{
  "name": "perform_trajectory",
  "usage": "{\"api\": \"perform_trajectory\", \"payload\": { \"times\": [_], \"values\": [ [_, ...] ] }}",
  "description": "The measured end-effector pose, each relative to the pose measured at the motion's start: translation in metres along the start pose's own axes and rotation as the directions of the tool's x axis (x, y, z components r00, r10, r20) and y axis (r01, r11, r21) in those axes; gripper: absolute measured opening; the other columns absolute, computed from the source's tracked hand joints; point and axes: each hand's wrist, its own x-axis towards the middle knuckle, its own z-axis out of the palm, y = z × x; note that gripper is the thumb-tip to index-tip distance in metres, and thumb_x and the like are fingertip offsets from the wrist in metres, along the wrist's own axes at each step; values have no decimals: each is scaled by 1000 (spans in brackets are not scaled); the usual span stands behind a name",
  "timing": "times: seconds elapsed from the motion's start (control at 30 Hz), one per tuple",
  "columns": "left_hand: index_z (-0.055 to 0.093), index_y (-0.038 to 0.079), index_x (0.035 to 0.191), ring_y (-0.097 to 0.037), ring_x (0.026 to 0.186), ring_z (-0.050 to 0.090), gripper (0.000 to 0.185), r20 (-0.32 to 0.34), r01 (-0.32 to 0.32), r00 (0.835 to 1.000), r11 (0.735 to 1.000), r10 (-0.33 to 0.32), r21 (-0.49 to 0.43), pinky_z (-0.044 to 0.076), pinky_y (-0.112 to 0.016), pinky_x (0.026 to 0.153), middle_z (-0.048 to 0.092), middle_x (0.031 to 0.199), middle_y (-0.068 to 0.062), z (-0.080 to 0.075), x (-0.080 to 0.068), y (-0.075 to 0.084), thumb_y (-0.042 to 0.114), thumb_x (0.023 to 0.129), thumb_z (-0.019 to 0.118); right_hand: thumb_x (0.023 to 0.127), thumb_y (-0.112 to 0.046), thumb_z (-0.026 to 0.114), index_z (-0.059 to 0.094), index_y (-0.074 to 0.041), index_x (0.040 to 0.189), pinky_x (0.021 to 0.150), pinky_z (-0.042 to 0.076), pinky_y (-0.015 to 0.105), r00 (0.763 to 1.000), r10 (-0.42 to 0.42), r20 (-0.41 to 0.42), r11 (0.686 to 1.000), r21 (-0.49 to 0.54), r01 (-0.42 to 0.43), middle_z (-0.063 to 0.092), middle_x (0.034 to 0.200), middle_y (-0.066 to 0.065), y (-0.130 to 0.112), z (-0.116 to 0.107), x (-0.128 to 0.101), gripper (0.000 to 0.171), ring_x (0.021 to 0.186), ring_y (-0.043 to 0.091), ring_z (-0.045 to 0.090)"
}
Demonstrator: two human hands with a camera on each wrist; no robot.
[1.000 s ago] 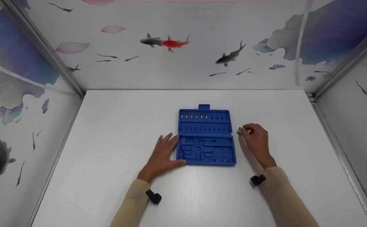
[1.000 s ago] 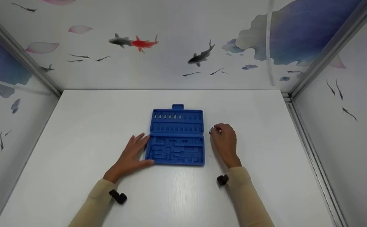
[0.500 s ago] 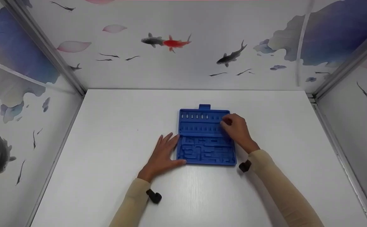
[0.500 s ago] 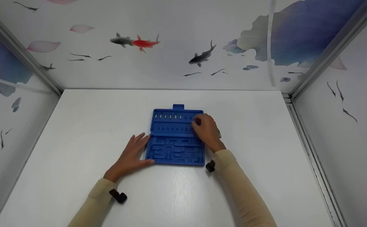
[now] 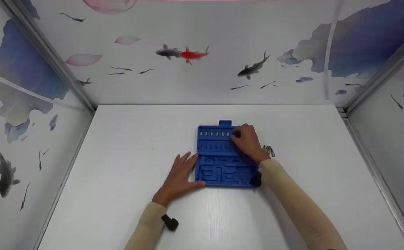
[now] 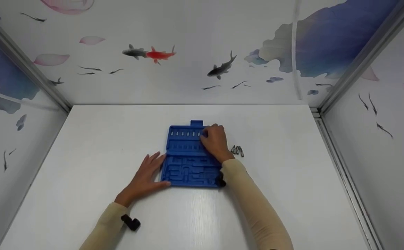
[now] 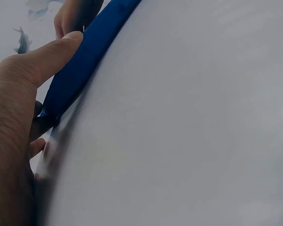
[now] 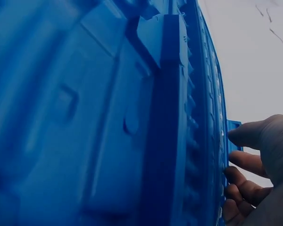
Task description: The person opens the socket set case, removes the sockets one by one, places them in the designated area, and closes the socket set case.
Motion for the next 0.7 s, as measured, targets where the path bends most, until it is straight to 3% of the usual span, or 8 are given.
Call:
{"api": "perform_trajectory", "payload": {
  "times": [0.17,0.33,0.7],
  "values": [
    [30,15,176,-26,170,18,114,-5,-4,1000,1000,4,-1,0,-50,139,35,179,-4,0,-1,2,76,90,73,101,-9,78,82,6,114,98,49,56,1000,27,-12,998,-55,-27,76,107,22,-3,8,4,20,102,40,65],
    [29,17,176,-26,170,17,114,-7,-9,1000,1000,9,-22,0,-51,138,34,180,-1,-1,0,3,76,90,73,101,-10,77,81,8,114,98,48,59,1000,0,-19,995,-104,-2,76,106,24,-6,10,8,22,100,42,65],
    [30,17,176,-26,170,17,115,-14,-9,1000,1000,9,-8,0,-51,139,34,179,-2,0,1,1,79,89,72,101,-7,74,79,11,117,101,46,61,1000,24,-6,999,-45,-24,75,109,27,-5,15,12,25,103,46,64]
  ]
}}
